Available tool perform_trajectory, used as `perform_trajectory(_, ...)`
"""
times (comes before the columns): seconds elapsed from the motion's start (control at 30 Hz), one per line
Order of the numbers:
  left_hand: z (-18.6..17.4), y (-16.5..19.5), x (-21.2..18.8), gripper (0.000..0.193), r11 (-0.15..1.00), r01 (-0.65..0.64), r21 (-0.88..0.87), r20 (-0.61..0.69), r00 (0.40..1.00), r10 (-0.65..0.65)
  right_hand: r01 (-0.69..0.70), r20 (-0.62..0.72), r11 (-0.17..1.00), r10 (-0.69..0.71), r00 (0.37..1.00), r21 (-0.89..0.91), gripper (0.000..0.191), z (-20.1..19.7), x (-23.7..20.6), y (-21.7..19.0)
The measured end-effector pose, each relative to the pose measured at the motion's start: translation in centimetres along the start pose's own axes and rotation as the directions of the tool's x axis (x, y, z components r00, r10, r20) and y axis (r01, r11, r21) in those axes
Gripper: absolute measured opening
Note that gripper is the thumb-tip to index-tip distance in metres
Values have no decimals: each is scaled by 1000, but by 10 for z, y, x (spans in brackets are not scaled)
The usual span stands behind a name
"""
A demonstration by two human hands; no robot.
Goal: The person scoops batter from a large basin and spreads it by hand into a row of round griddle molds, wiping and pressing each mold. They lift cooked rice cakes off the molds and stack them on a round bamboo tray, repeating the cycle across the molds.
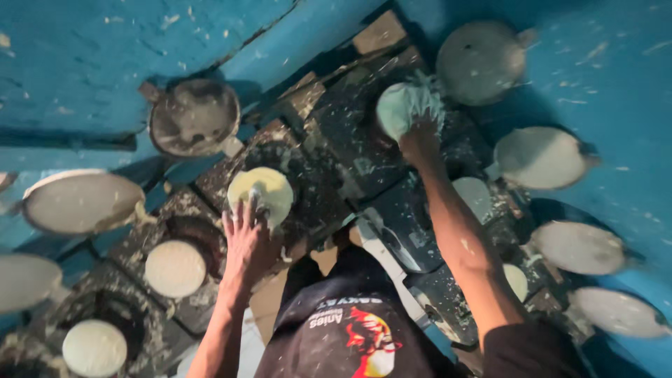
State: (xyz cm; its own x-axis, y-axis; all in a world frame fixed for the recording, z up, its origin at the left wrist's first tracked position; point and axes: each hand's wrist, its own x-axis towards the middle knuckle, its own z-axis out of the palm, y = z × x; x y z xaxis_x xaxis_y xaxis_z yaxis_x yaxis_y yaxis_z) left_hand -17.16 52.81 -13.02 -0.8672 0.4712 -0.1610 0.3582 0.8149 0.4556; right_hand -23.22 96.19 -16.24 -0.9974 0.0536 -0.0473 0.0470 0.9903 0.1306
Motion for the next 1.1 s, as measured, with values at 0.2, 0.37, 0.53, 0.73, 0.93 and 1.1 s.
perform_trajectory(0.2,-6,13,5,64,989,-96,110,-63,993,103,-60,334,998,52,941,15,51,10,26,-23)
perform_trajectory(0.37,-19,14,13,58,999,-39,24,-67,997,40,-77,224,979,33,974,188,48,3,22,-4)
perform_trajectory(0.53,-19,17,17,43,993,57,105,-64,997,-51,-395,259,919,378,889,16,46,6,33,28)
perform_trajectory(0.73,0,20,11,51,991,23,135,-58,998,-16,-107,77,953,88,993,285,43,9,27,31)
perform_trajectory(0.93,11,9,3,69,991,-44,127,-12,999,46,-770,241,589,732,637,244,40,-30,-3,105)
perform_trajectory(1.1,12,13,0,67,991,-69,114,-21,997,72,-654,334,604,565,755,456,37,-33,8,129)
